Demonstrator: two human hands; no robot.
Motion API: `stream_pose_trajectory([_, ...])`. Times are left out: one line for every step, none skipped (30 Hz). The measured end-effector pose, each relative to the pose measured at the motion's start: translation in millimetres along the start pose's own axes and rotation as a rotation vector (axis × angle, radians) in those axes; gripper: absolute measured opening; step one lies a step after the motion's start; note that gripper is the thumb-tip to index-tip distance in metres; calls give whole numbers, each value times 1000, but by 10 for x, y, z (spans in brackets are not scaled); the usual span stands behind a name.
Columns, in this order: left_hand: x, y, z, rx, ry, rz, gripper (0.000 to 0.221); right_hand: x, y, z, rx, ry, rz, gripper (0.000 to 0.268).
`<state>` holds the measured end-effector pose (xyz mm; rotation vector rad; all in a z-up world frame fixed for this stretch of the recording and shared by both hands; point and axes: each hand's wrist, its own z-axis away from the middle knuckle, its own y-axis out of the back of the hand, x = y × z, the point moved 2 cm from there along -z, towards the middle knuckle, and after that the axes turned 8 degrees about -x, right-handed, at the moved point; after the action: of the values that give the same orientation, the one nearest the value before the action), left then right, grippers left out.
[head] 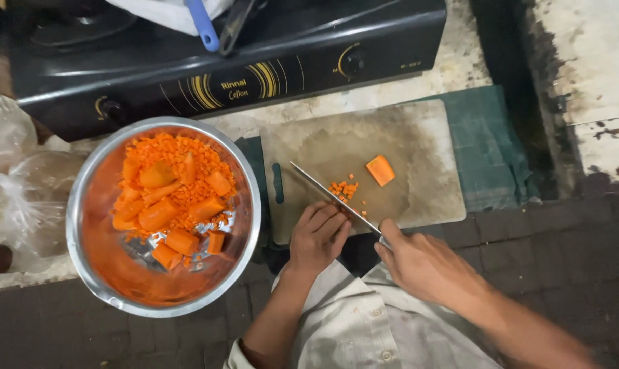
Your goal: Dicing carrots on a wooden cutting board using a large knife and collecting them in a metal bowl.
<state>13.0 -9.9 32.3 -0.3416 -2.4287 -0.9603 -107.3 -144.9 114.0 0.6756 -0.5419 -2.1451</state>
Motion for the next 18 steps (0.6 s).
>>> stream_pose_trajectory([13,17,-15,-6,14,5,4,0,-2,-18,-16,-2,-3,25])
stream_pose_trajectory([23,30,-39,-15,15,-1,4,1,4,-38,-24,4,-15,25])
stream_pose_trajectory([33,46,-63,-24,16,-7,4,0,9,-56,-32,9,-27,25])
stream_pose_trajectory([38,66,-96,-28,27,-3,4,6,-12,-77,-44,7,-28,25])
stream_pose_trajectory([45,86,-130,-37,33,-11,5,8,-29,-95,-34,17,26,25])
stream_pose_trajectory([57,108,-164,-48,39,-18,7,9,-47,-107,-25,27,80,26])
stream_pose_trajectory([46,102,-149,-53,52,-14,7,-7,-31,-138,-39,26,78,26])
stream_pose_trajectory([32,91,-140,-55,50,-17,6,-18,-17,-169,-68,12,61,25])
stream_pose_trajectory([30,85,-131,-57,48,-21,5,-31,-6,-188,-97,-3,43,24])
stream_pose_trajectory([7,66,-105,-56,50,-19,5,-11,-47,-257,-99,-4,44,24])
stream_pose_trajectory([-4,52,-79,-64,65,-33,3,-4,-77,-309,-36,48,58,24])
stream_pose_trajectory([-17,45,-55,-71,77,-49,2,-3,-108,-359,31,101,73,29])
stream_pose_trajectory([-17,6,-29,-69,76,-50,2,4,-118,-372,32,101,73,29])
stream_pose_trajectory([-39,-18,-17,5,118,-41,1,10,-103,-398,61,115,46,23])
stream_pose_trajectory([-43,-39,-5,79,159,-31,2,16,-90,-404,90,129,19,19])
stream_pose_trajectory([-68,-59,29,85,142,-32,2,13,-84,-421,109,128,20,19])
stream_pose_trajectory([-79,-79,59,79,129,-26,3,11,-83,-422,103,138,-23,19])
stream_pose_trajectory([-107,-99,67,77,109,-22,5,8,-63,-428,106,150,-64,19])
